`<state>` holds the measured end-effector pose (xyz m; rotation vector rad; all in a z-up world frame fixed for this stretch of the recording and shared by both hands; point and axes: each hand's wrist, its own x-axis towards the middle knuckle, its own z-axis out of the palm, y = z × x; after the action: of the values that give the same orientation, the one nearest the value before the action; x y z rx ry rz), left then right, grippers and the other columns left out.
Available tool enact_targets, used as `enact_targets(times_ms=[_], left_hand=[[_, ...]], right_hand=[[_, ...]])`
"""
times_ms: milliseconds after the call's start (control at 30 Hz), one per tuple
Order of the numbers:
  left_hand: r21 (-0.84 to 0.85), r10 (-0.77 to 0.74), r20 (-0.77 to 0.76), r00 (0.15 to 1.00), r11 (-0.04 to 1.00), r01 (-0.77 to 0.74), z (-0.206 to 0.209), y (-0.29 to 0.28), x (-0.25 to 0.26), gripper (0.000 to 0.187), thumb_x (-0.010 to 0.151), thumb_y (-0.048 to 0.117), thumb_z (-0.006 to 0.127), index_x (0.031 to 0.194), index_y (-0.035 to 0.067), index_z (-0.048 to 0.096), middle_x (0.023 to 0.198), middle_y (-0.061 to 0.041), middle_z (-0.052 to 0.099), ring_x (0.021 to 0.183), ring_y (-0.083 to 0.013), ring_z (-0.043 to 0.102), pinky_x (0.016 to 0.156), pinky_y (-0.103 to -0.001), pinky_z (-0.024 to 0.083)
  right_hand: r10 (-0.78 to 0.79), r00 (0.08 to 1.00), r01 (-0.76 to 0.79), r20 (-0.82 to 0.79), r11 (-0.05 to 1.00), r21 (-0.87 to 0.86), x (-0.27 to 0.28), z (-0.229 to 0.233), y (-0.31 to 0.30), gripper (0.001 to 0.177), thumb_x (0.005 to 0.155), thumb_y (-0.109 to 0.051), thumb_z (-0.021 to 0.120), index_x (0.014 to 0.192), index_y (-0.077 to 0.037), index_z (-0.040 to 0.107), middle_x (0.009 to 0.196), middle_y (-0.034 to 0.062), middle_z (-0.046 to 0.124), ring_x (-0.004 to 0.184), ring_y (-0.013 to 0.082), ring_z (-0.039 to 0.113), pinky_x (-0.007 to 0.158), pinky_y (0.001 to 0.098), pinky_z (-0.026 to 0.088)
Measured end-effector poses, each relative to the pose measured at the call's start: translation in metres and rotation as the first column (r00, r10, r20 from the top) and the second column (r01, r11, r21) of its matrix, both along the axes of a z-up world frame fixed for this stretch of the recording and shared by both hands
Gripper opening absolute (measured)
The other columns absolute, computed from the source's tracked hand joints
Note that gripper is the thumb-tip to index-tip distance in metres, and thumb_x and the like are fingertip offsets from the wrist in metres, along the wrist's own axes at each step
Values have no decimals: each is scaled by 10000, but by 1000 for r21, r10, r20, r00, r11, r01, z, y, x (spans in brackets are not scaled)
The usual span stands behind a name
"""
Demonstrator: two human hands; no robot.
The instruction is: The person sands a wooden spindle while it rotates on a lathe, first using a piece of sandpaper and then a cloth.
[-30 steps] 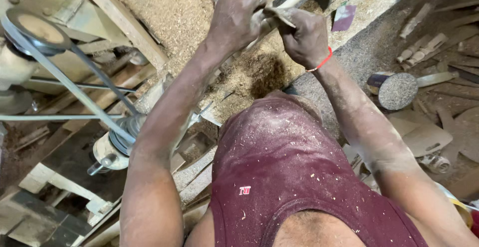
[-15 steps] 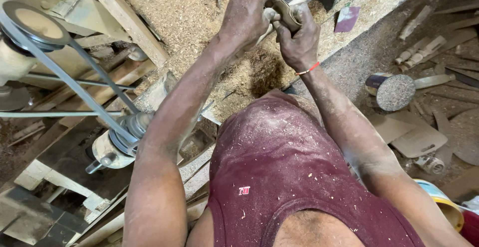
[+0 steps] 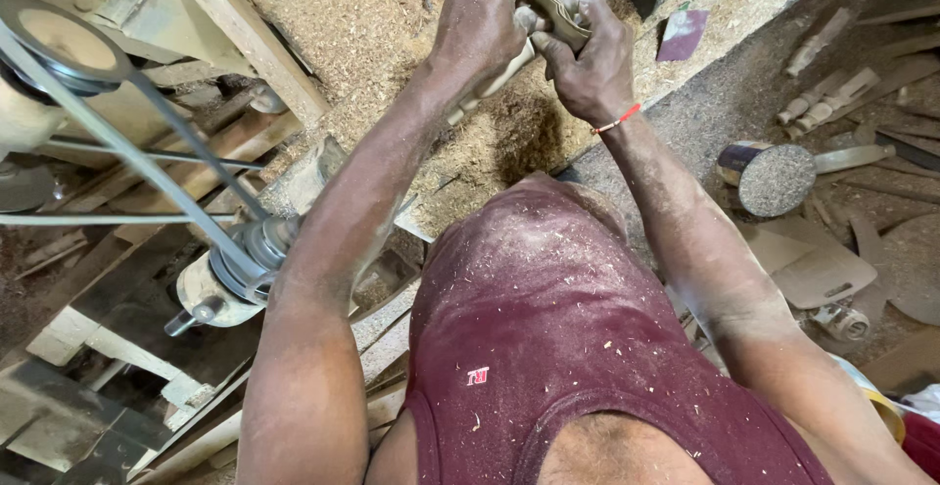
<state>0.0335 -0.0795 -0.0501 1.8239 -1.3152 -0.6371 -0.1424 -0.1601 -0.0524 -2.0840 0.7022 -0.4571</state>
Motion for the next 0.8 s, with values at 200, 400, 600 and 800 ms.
enact_targets(times_ms=[200,400,600,800], left_hand=[[94,63,28,998,993,-66,7,-4,-2,69,881,-34,720,917,18,749,776,-125,718,628,-154,686,464,-267,569],[132,75,55,996,988,-81,7,-8,-2,107,844,34,788,938,55,740,829,-67,650,678,-149,638,516,-264,569],[22,-17,73,997,1000,15,11,-3,6,105,891,5,786,913,75,711,842,-53,694,714,-152,666,623,-296,576],[-245,-99,302,948,953,177,21,-1,10,202,743,134,907,806,97,719,782,-83,715,730,-196,675,646,-352,566]], right_hand=[[36,998,-32,-51,997,75,2,8,-14,178,1037,-99,755,1035,-35,589,967,117,771,703,159,739,634,339,628],[7,995,26,-97,941,336,8,28,-16,178,968,-74,745,1085,-40,615,1014,140,754,688,125,718,555,288,613],[91,977,-124,191,978,168,-2,28,-16,88,1076,21,618,1133,-10,678,1024,132,738,784,139,710,660,275,610],[147,988,-99,54,854,-511,-16,3,-9,122,1105,-42,655,1222,-14,677,860,87,720,646,102,649,515,264,533]])
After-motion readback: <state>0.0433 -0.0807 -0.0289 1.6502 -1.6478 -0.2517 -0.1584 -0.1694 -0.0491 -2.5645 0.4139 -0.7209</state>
